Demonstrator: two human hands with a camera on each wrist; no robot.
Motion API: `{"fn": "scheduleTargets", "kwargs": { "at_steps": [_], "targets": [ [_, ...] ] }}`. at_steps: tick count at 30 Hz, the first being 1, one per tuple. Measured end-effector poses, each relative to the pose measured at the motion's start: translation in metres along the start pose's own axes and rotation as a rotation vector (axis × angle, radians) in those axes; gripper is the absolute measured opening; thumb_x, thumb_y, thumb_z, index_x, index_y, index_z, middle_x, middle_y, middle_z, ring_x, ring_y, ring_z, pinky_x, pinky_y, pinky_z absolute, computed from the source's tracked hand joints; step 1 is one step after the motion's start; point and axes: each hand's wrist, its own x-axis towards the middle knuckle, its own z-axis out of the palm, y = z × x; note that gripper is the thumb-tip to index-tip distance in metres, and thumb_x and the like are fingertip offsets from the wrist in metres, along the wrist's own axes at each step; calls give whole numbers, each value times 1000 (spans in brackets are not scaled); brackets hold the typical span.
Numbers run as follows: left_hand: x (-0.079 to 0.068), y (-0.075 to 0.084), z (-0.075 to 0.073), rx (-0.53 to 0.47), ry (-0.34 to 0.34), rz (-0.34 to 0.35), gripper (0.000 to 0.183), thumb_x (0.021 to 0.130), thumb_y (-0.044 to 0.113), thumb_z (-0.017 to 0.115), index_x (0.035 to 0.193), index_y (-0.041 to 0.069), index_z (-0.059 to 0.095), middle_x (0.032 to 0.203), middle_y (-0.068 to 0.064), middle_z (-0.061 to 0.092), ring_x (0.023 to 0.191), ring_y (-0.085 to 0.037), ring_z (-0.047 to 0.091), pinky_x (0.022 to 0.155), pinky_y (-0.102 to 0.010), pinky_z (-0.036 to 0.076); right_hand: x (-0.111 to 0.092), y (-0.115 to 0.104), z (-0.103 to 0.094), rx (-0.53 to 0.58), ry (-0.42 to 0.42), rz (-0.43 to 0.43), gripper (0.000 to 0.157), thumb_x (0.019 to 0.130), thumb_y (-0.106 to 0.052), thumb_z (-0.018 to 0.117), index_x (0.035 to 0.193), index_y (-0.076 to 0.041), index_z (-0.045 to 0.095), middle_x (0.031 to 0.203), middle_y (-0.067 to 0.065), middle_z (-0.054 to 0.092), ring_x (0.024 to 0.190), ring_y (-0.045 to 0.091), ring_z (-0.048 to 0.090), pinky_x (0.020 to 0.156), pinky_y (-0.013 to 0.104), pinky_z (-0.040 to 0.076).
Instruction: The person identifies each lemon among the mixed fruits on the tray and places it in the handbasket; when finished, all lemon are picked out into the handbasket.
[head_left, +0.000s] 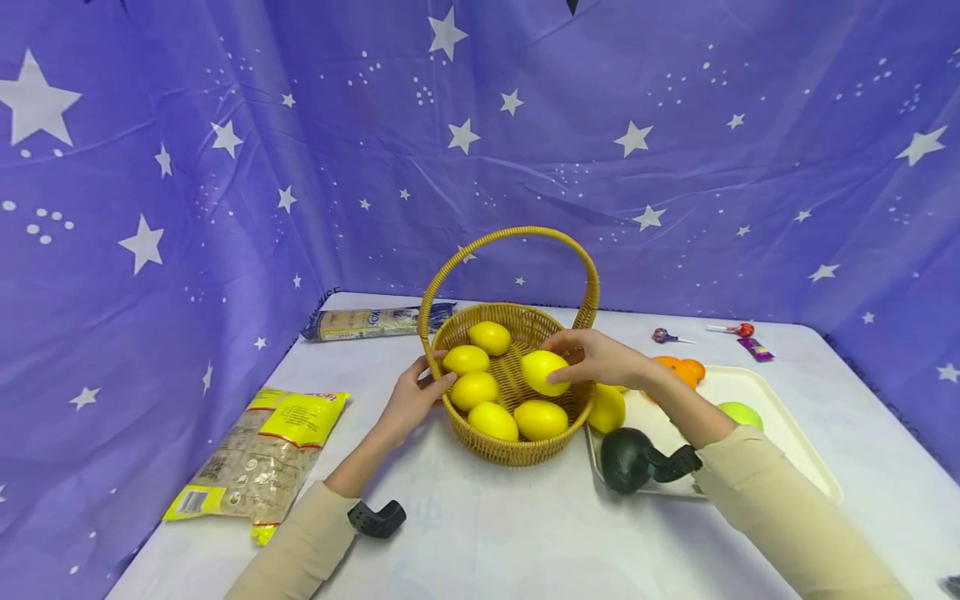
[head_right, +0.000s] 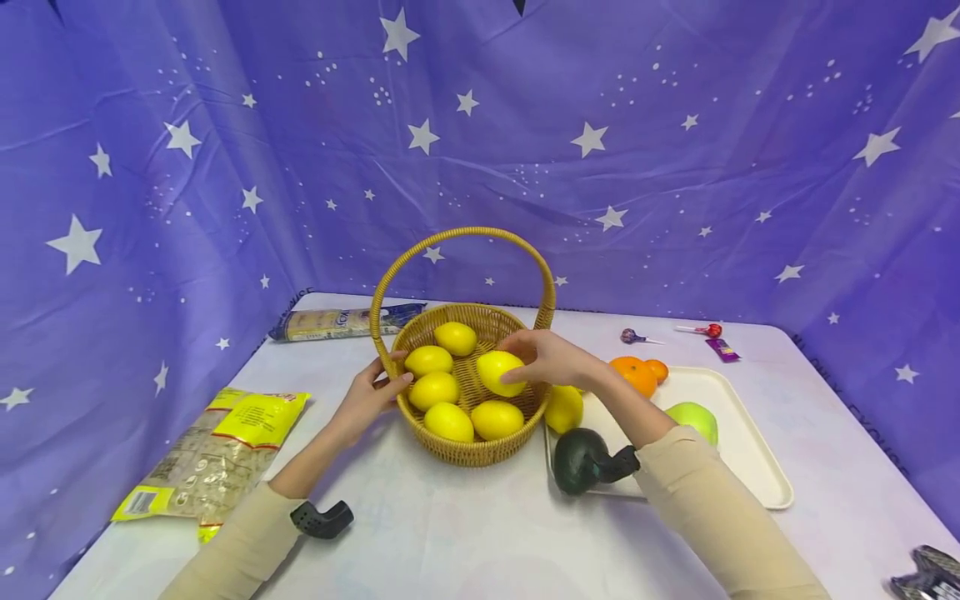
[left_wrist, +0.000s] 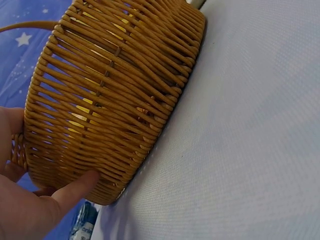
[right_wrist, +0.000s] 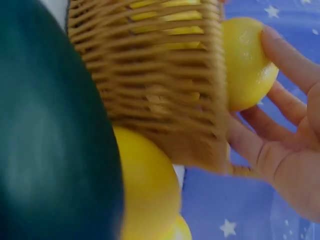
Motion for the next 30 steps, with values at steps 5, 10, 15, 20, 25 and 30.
{"fn": "scheduleTargets", "kwargs": {
  "at_steps": [5, 10, 15, 20, 25, 30],
  "targets": [
    [1, -3, 1, -9, 2, -8, 50, 98, 17, 60, 144, 7, 42, 143, -23, 43, 125, -35, 50, 83, -36, 56, 18, 2, 17, -68, -9, 2, 49, 87, -19, 75, 129, 2, 57, 123, 14, 60, 111, 30, 55, 97, 46, 46],
    [0, -2, 1, -11, 2, -15, 51, 98, 18, 60, 144, 7, 41, 144, -23, 42, 125, -35, 50, 83, -35, 56, 31, 4, 25, -165, -25, -9, 49, 86, -17, 76, 127, 3, 58, 120, 14, 61, 112, 31, 54, 97, 47, 46],
    [0, 0, 1, -9, 3, -23, 52, 99, 18, 59, 146, 7, 39, 145, -23, 40, 126, -35, 49, 83, -35, 56, 38, 4, 30, -190, -70, -20, 43, 85, -12, 76, 123, 2, 60, 117, 12, 61, 111, 30, 55, 98, 43, 47],
    [-2, 2, 2, -15, -1, -24, 54, 99, 19, 58, 147, 7, 37, 147, -23, 38, 128, -36, 47, 84, -35, 56, 38, 4, 31, -174, -101, -21, 40, 86, -6, 74, 123, 3, 60, 119, 13, 61, 114, 31, 54, 100, 43, 45],
    [-2, 0, 1, -2, 5, -19, 52, 98, 19, 60, 145, 8, 41, 145, -22, 41, 126, -34, 49, 82, -34, 56, 38, 6, 30, -188, -120, -27, 42, 87, -7, 73, 126, 1, 59, 125, 13, 60, 117, 32, 53, 101, 43, 45],
    [-1, -3, 1, 8, 14, -4, 49, 98, 18, 60, 143, 9, 43, 143, -21, 44, 124, -34, 51, 82, -35, 57, 32, 5, 23, -109, -108, -18, 45, 90, -9, 70, 131, 4, 55, 130, 20, 56, 120, 38, 52, 102, 43, 45]
  ]
}}
